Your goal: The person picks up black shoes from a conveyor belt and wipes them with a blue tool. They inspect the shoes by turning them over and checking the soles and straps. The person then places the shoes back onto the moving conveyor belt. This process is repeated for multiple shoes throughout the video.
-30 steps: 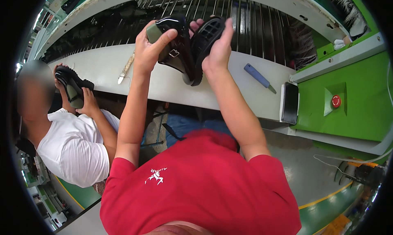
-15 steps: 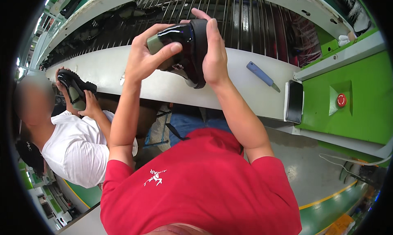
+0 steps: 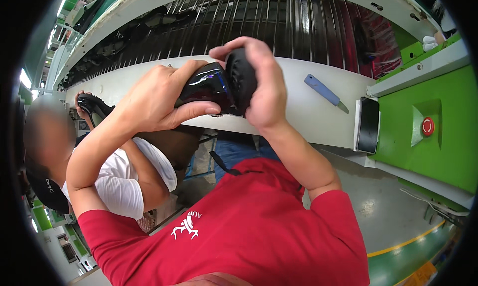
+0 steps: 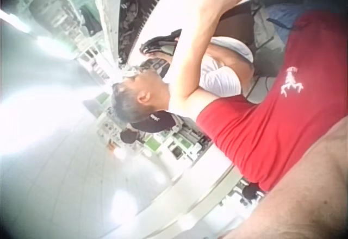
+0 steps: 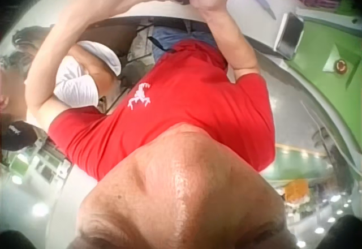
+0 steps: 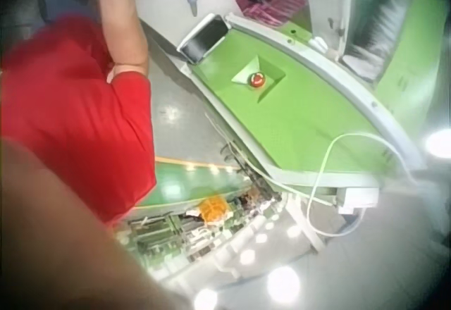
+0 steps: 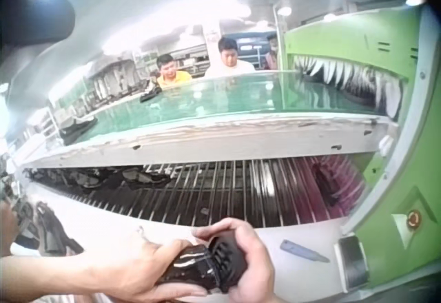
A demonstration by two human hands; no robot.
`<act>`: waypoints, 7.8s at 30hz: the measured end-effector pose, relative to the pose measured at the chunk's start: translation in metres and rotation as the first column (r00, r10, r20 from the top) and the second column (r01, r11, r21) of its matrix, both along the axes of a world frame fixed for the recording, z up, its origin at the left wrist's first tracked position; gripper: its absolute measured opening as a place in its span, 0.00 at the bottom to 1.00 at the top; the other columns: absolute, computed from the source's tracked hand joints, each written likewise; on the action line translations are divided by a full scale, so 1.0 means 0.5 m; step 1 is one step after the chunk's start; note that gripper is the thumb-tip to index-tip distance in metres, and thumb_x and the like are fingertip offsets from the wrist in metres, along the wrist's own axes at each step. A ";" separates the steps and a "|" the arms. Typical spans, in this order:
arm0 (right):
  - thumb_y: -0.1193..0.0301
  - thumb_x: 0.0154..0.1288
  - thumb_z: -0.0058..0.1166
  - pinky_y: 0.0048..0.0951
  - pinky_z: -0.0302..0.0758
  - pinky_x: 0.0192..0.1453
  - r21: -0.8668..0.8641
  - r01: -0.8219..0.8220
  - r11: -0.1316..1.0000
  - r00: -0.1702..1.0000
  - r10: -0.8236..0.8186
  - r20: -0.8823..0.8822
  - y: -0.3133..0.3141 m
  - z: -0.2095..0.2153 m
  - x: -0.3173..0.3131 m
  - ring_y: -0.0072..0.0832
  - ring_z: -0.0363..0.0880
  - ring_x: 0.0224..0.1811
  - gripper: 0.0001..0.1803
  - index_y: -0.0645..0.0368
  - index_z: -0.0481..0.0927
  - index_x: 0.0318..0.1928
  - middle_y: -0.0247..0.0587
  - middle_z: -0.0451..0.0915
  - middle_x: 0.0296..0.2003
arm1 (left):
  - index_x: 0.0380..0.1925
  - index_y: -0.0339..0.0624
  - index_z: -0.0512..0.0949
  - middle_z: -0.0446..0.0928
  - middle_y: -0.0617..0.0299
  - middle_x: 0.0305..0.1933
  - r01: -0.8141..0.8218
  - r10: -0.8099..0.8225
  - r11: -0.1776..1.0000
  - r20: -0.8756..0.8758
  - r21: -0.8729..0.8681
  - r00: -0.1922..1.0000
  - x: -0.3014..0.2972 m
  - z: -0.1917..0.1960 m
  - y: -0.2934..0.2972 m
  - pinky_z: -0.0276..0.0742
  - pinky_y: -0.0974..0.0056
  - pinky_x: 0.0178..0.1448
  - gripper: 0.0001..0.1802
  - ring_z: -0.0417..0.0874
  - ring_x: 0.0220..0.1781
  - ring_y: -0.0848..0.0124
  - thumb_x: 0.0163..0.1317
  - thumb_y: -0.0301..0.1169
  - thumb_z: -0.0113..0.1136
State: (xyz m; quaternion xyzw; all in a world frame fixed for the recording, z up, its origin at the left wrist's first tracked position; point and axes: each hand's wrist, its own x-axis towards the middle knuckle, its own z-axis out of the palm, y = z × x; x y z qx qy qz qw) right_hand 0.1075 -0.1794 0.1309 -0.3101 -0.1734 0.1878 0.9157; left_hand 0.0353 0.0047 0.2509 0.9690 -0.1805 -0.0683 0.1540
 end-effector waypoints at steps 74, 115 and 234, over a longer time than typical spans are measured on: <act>0.60 0.43 0.87 0.52 0.70 0.75 -0.398 0.741 0.541 0.124 0.471 0.873 -0.185 -0.153 0.053 0.45 0.81 0.65 0.40 0.46 0.90 0.62 0.43 0.85 0.62 | 0.74 0.26 0.66 0.78 0.37 0.59 -0.120 0.232 0.847 0.158 -0.518 0.960 -0.085 -0.412 0.045 0.79 0.51 0.67 0.60 0.82 0.61 0.42 0.45 0.48 0.83; 0.58 0.43 0.90 0.41 0.79 0.61 -0.355 0.857 0.374 0.209 0.378 0.902 -0.195 -0.144 -0.002 0.42 0.87 0.50 0.39 0.59 0.89 0.57 0.42 0.91 0.48 | 0.71 0.34 0.73 0.77 0.38 0.62 -0.080 0.165 0.962 0.324 -0.261 0.932 -0.025 -0.338 -0.060 0.75 0.44 0.66 0.53 0.81 0.61 0.42 0.47 0.51 0.78; 0.33 0.83 0.40 0.27 0.57 0.23 -0.010 -0.135 0.991 0.982 0.135 0.131 -0.277 -0.022 0.110 0.19 0.57 0.18 0.39 0.56 0.83 0.37 0.25 0.65 0.19 | 0.59 0.45 0.84 0.75 0.47 0.52 -0.015 0.064 0.991 0.372 -0.133 0.926 0.024 -0.314 -0.116 0.72 0.47 0.64 0.45 0.76 0.58 0.48 0.53 0.69 0.74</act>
